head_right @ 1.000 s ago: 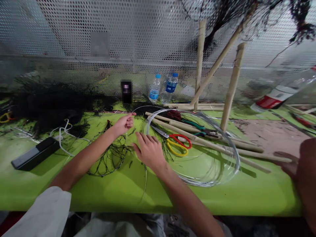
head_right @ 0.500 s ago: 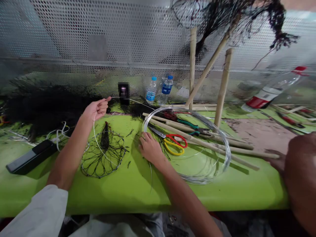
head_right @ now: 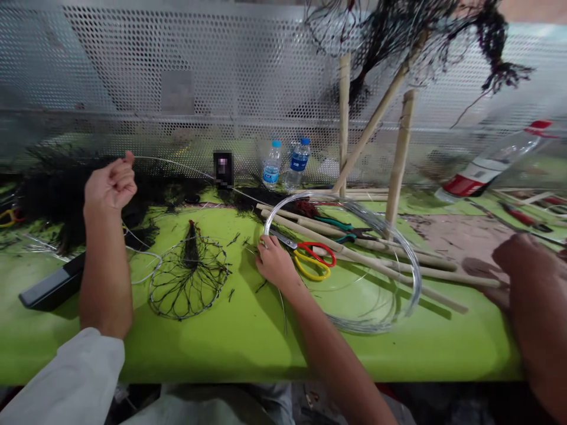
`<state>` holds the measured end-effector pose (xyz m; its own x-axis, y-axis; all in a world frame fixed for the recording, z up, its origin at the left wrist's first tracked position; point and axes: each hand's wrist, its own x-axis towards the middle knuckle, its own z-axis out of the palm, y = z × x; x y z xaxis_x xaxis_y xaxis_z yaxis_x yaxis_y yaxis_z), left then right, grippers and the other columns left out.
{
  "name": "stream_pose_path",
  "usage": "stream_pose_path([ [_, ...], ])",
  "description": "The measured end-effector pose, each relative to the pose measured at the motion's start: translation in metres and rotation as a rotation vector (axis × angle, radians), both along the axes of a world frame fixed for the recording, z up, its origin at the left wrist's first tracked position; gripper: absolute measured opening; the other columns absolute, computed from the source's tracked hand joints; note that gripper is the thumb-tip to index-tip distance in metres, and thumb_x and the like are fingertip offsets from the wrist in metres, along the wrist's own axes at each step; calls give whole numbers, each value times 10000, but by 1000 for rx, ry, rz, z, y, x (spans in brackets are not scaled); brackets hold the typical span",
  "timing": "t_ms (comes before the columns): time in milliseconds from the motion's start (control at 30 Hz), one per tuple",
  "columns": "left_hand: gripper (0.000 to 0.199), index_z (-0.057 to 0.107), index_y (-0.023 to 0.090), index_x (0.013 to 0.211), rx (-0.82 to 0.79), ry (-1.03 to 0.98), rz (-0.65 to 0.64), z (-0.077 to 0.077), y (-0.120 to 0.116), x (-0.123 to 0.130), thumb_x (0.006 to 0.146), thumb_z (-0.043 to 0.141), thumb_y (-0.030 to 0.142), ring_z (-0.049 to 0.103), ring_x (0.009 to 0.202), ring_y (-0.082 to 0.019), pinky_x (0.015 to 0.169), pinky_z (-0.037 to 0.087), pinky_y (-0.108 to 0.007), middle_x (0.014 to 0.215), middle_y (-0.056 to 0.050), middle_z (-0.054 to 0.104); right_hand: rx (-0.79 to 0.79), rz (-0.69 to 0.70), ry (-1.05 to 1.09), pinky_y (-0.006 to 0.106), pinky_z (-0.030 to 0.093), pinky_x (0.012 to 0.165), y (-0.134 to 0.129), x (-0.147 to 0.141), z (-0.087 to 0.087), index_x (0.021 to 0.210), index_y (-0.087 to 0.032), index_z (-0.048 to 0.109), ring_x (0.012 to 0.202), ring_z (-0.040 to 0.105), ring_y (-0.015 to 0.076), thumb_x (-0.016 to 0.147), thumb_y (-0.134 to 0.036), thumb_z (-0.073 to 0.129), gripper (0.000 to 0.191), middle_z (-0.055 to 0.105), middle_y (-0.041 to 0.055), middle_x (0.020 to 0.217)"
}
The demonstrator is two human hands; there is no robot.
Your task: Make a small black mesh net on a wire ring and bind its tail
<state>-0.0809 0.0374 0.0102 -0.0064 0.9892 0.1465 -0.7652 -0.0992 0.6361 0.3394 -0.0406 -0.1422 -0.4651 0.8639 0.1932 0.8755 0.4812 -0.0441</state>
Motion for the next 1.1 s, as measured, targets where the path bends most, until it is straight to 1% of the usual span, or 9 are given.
stream_pose_path([
  [100,545,559,137,1037,140,-92,84,8,-18,-27,1177,45,250,268,343,-14,339,216,-120,507,124,205,8,3,4,418,576,1035,3,0,-3,1016,-156,714,1271,562,317,1024,-221,553,175,652,175,1302],
  [200,533,559,127,1122,198,-125,103,15,-34,-40,1172,44,256,296,346,-32,344,250,-139,546,122,155,22,23,5,437,548,1068,5,-2,-4,1048,-153,712,1274,544,332,1018,-237,565,172,644,176,1292],
  [400,531,603,86,1167,307,-119,99,35,-47,-16,1179,99,253,288,338,-46,324,225,-162,573,113,78,34,25,11,444,547,1037,6,-1,-7,1122,-169,691,1273,530,339,1023,-280,569,192,632,171,1335],
  [500,600,631,73,1122,386,-73,107,60,-53,-2,1182,67,271,274,328,-35,327,200,-155,573,110,48,31,28,14,417,547,1027,8,0,-10,1134,-172,683,1258,549,317,1029,-293,570,196,637,162,1340],
  [600,644,641,64,1091,443,-61,143,96,-61,4,1186,50,300,242,318,-23,335,134,-135,590,107,17,37,21,19,419,541,1020,9,0,-12,1162,-171,680,1252,560,317,1036,-311,570,218,636,161,1347],
  [733,608,640,74,1052,450,-65,277,143,-71,2,1193,95,305,169,295,-7,361,9,-105,580,113,-16,50,17,30,421,527,1027,10,0,-16,1219,-168,681,1274,560,324,1043,-315,568,255,640,163,1367],
  [833,587,644,89,1088,504,-59,368,160,-79,-9,1193,111,311,176,289,7,365,18,-90,559,120,9,47,24,46,412,508,1049,11,0,-17,1234,-170,691,1286,562,319,1033,-308,587,265,655,159,1362],
  [967,526,626,100,1185,477,-44,356,153,-91,-31,1196,147,319,185,297,-1,341,68,-85,559,119,26,33,20,101,461,473,1071,10,-2,-14,1210,-170,722,1294,559,341,1038,-302,561,271,666,173,1366],
  [1100,449,571,135,1331,470,-184,235,118,-104,-52,1195,189,328,210,313,-35,320,113,-97,559,118,46,7,2,228,589,340,1168,7,-6,-5,1082,-176,768,1418,471,401,1049,-299,498,299,643,193,1442],
])
